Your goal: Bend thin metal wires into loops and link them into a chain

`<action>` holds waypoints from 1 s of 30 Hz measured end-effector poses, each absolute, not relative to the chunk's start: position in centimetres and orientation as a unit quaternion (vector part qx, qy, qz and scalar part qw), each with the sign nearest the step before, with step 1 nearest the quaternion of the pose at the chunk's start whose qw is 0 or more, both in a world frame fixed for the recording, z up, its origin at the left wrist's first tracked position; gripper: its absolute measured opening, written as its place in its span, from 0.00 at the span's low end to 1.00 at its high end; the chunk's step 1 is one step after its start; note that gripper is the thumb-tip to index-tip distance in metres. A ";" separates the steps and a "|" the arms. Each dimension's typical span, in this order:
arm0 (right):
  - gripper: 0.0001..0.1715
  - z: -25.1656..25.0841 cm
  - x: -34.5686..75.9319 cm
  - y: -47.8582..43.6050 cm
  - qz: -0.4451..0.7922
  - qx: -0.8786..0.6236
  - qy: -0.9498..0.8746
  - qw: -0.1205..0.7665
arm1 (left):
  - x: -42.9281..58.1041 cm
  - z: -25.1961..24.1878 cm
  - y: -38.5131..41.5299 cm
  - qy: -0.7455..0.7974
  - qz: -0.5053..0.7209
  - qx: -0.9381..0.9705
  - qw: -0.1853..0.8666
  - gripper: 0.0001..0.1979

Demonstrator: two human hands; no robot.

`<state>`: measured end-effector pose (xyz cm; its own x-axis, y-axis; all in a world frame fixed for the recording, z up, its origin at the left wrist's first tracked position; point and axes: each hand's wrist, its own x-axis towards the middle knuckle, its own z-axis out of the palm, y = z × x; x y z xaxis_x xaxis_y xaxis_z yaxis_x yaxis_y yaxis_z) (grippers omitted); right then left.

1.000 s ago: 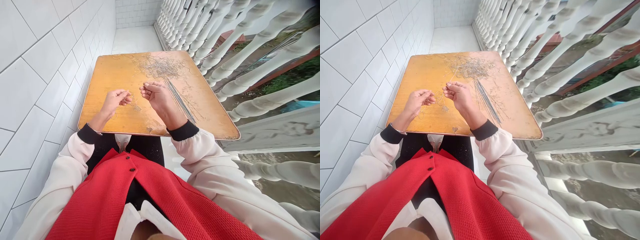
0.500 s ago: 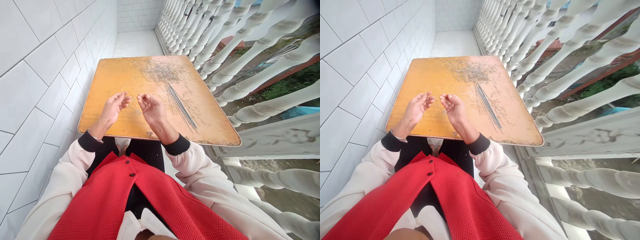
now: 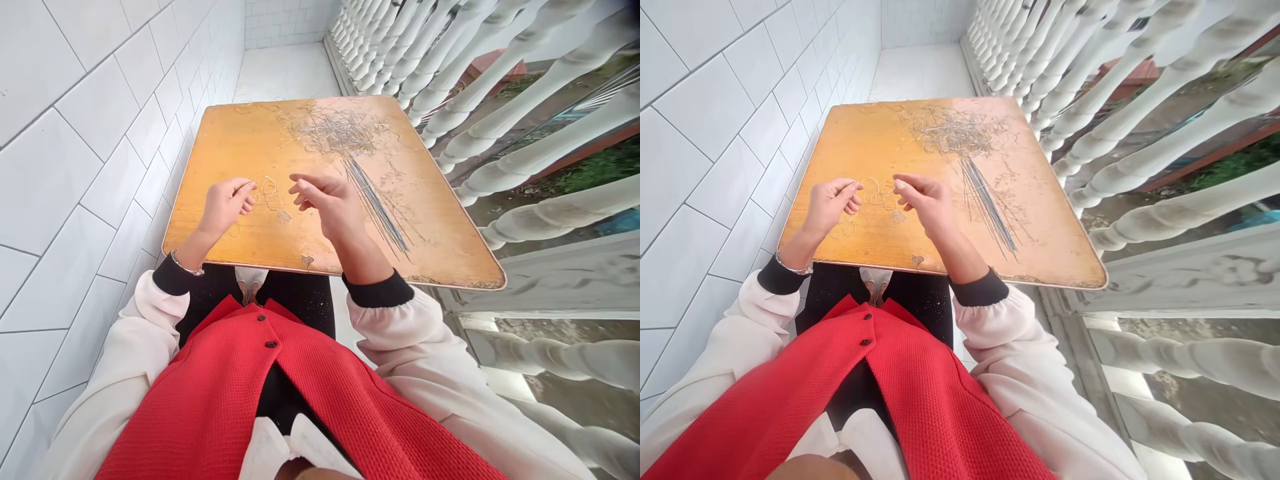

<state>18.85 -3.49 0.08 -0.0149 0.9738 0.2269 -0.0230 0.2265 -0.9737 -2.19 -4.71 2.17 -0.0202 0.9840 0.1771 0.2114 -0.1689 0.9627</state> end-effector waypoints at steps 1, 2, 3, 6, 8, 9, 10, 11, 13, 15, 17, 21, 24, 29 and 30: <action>0.19 0.6 18.5 -3.5 0.446 -0.429 -0.578 0.532 | -2.0 2.2 -4.8 0.511 0.484 0.596 0.387 0.09; 0.17 0.9 18.1 -3.5 0.447 -0.427 -0.596 0.513 | -1.8 2.1 -4.9 0.505 0.476 0.606 0.388 0.09; 0.16 1.2 17.7 -3.4 0.450 -0.423 -0.605 0.502 | -1.7 2.1 -5.1 0.497 0.473 0.611 0.394 0.09; 0.16 1.3 16.9 -3.4 0.475 -0.412 -0.595 0.500 | -1.4 1.9 -5.4 0.471 0.482 0.591 0.443 0.07; 0.16 1.0 16.7 -3.4 0.503 -0.405 -0.565 0.514 | -1.3 1.7 -5.6 0.457 0.496 0.560 0.482 0.06; 0.16 0.8 16.5 -3.4 0.520 -0.402 -0.547 0.519 | -1.2 1.6 -5.7 0.452 0.503 0.543 0.498 0.06; 0.15 0.6 16.4 -3.5 0.537 -0.397 -0.531 0.522 | -1.1 1.4 -5.7 0.449 0.508 0.528 0.511 0.05; 0.15 0.4 16.3 -3.5 0.554 -0.392 -0.516 0.523 | -1.0 1.2 -5.8 0.448 0.511 0.516 0.522 0.05; 0.13 0.2 16.0 -3.7 0.575 -0.384 -0.496 0.526 | -0.8 0.9 -5.8 0.449 0.511 0.500 0.536 0.05; 0.12 0.1 15.9 -3.8 0.575 -0.386 -0.489 0.530 | -0.8 0.7 -5.9 0.454 0.505 0.496 0.541 0.07; 0.12 0.2 15.8 -3.8 0.565 -0.397 -0.490 0.532 | -0.9 0.8 -6.1 0.460 0.495 0.498 0.544 0.09; 0.15 0.4 16.0 -3.8 0.558 -0.412 -0.493 0.525 | -1.4 1.3 -6.7 0.470 0.465 0.509 0.551 0.09; 0.16 0.5 16.1 -3.8 0.566 -0.415 -0.489 0.517 | -1.6 1.6 -6.9 0.482 0.443 0.519 0.550 0.08; 0.16 0.4 15.8 -3.9 0.578 -0.414 -0.487 0.507 | -1.7 1.4 -6.8 0.483 0.428 0.523 0.557 0.09; 0.16 0.3 15.7 -4.0 0.575 -0.414 -0.488 0.510 | -1.6 1.3 -6.8 0.477 0.432 0.521 0.561 0.09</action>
<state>15.68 -3.96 0.29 -0.1369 0.9903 0.0216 -0.1813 -0.0036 -0.9834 -1.65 -6.79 1.27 0.1721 0.9814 -0.0853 0.0134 0.0843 0.9964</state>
